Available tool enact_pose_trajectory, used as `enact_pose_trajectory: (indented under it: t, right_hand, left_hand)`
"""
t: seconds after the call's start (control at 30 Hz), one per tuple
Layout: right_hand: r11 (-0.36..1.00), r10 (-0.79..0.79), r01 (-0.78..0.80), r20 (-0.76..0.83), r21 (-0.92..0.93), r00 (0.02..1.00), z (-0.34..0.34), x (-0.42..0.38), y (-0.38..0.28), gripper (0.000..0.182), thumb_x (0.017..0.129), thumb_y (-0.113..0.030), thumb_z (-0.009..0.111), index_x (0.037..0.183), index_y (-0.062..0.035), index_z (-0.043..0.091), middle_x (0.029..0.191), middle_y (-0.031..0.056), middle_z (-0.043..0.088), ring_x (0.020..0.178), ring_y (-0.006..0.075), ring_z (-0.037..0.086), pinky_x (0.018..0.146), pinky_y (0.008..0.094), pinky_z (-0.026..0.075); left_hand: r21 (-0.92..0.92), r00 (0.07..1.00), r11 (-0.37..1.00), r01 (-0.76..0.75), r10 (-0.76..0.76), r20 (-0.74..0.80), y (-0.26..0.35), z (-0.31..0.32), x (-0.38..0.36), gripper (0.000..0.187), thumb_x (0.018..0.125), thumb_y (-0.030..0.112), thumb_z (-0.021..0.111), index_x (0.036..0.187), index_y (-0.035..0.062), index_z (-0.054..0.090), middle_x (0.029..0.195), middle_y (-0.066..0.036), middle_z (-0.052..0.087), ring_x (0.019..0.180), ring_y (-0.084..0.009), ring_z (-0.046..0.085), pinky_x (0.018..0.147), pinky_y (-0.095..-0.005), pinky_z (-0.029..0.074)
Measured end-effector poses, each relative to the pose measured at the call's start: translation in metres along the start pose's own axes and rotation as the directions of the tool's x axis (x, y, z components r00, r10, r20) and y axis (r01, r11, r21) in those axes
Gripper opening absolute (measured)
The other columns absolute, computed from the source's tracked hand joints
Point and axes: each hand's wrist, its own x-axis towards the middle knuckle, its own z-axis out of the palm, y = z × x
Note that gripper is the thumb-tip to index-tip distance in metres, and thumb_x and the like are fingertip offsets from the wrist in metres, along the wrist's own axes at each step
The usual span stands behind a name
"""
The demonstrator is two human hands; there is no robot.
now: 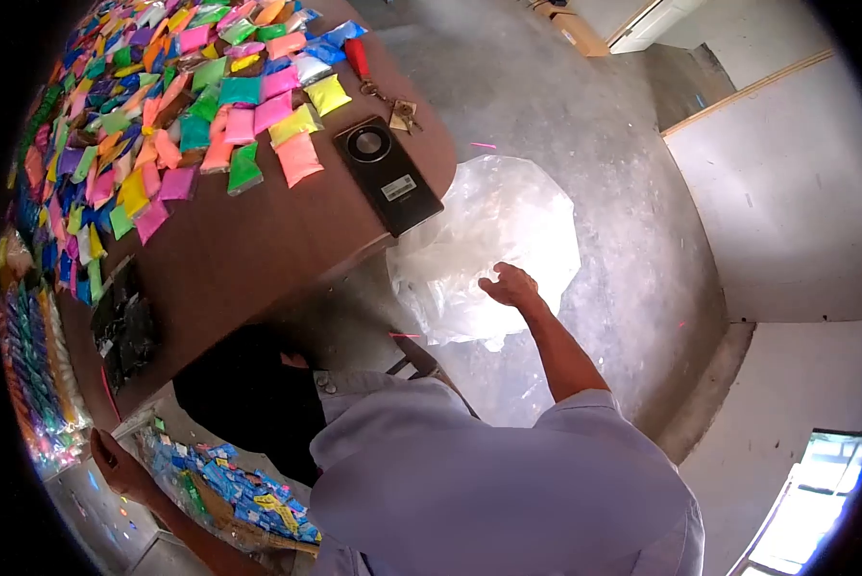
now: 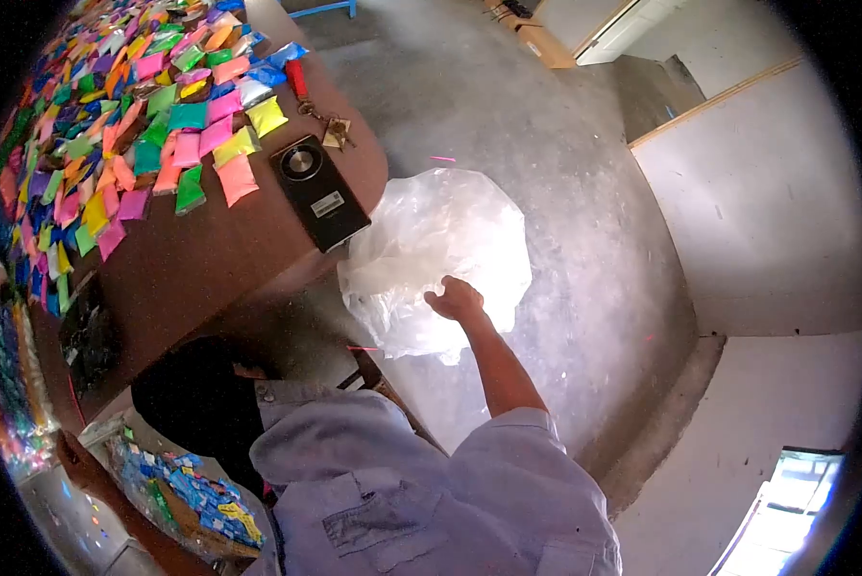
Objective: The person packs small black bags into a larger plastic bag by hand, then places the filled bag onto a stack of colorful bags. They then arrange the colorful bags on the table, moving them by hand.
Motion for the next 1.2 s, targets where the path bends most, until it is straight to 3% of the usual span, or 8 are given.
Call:
enact_pose_trajectory:
  t: [0.03,0.27,0.33,0.5,0.8,1.0,1.07,1.2]
  right_hand:
    - [0.999,0.048,-0.048,0.058,0.008,0.997,0.0,0.003,-0.002,0.073,0.091,-0.061,0.073,0.137,-0.0047,0.07,0.129,0.0181,0.077,0.123,0.0378,0.072,0.108,0.0499,0.055]
    - [0.992,0.041,0.0,-0.312,0.128,0.949,0.012,-0.024,-0.036,0.061,0.092,-0.057,0.075,0.127,-0.0075,0.072,0.134,0.0229,0.072,0.12,0.0412,0.072,0.103,0.0527,0.057]
    - [0.999,-0.016,0.023,-0.178,0.033,0.984,0.018,-0.02,-0.031,0.05,0.091,-0.051,0.078,0.117,-0.0084,0.075,0.128,0.0233,0.074,0.117,0.041,0.072,0.099,0.054,0.058]
    - [0.992,0.002,0.032,-0.262,0.126,0.965,0.025,0.002,-0.001,0.034,0.089,-0.043,0.078,0.095,-0.01,0.083,0.096,0.014,0.082,0.095,0.0365,0.079,0.086,0.0481,0.062]
    - [0.974,-0.17,0.216,-0.423,0.064,0.89,-0.088,-0.028,-0.002,0.025,0.096,-0.028,0.076,0.099,-0.0032,0.075,0.099,0.0188,0.081,0.09,0.0374,0.08,0.082,0.0482,0.062]
    - [0.978,-0.206,0.186,-0.586,-0.096,0.784,-0.162,-0.06,-0.045,0.013,0.099,-0.02,0.068,0.105,-0.0082,0.068,0.093,0.0218,0.078,0.092,0.0469,0.076,0.08,0.0543,0.06]
    - [0.982,-0.18,0.174,-0.582,-0.067,0.793,-0.19,-0.08,-0.062,0.022,0.098,-0.013,0.066,0.119,-0.0096,0.068,0.088,0.0222,0.078,0.088,0.0447,0.077,0.08,0.0511,0.06]
    - [0.96,-0.201,0.277,-0.594,0.037,0.779,-0.223,-0.099,-0.071,0.022,0.1,-0.014,0.066,0.119,-0.005,0.073,0.082,0.0159,0.077,0.077,0.0335,0.077,0.075,0.0457,0.06]
  left_hand:
    - [0.008,1.0,1.0,0.003,-0.003,-0.001,0.011,-0.004,-0.006,0.04,0.114,0.033,0.066,0.141,0.0058,0.076,0.141,-0.015,0.076,0.129,-0.0277,0.073,0.107,-0.0379,0.059]
    - [-0.104,0.999,0.994,0.037,-0.036,0.007,0.069,0.0,-0.034,0.037,0.112,0.031,0.069,0.138,0.0057,0.078,0.137,-0.013,0.078,0.125,-0.026,0.075,0.105,-0.0369,0.061]
    - [-0.24,0.999,0.97,0.048,-0.044,0.02,0.078,0.006,-0.034,0.036,0.112,0.029,0.071,0.138,0.0046,0.077,0.135,-0.014,0.078,0.123,-0.025,0.075,0.104,-0.0365,0.061]
    - [-0.244,0.999,0.969,0.047,-0.039,0.038,0.104,0.003,-0.034,0.035,0.111,0.025,0.072,0.137,0.003,0.077,0.132,-0.014,0.079,0.12,-0.0234,0.076,0.101,-0.0354,0.062]
    - [-0.385,0.992,0.918,0.099,-0.06,0.112,0.119,0.022,-0.056,0.029,0.111,0.02,0.073,0.134,0.004,0.078,0.118,-0.01,0.082,0.099,-0.0141,0.074,0.081,-0.0277,0.058]
    - [-0.375,0.985,0.924,0.079,-0.014,0.174,0.136,0.031,-0.071,0.025,0.11,0.015,0.072,0.132,0.0043,0.079,0.111,-0.008,0.082,0.086,-0.0114,0.07,0.074,-0.0268,0.056]
    - [-0.407,0.978,0.913,0.017,0.069,0.197,0.138,0.034,-0.076,0.025,0.11,0.014,0.072,0.131,0.004,0.079,0.111,-0.008,0.082,0.083,-0.011,0.069,0.073,-0.0271,0.056]
    - [-0.534,0.953,0.844,-0.049,0.199,0.227,0.187,0.039,-0.098,0.022,0.108,0.008,0.072,0.129,0.0017,0.079,0.108,-0.007,0.081,0.084,-0.0116,0.07,0.076,-0.0284,0.058]
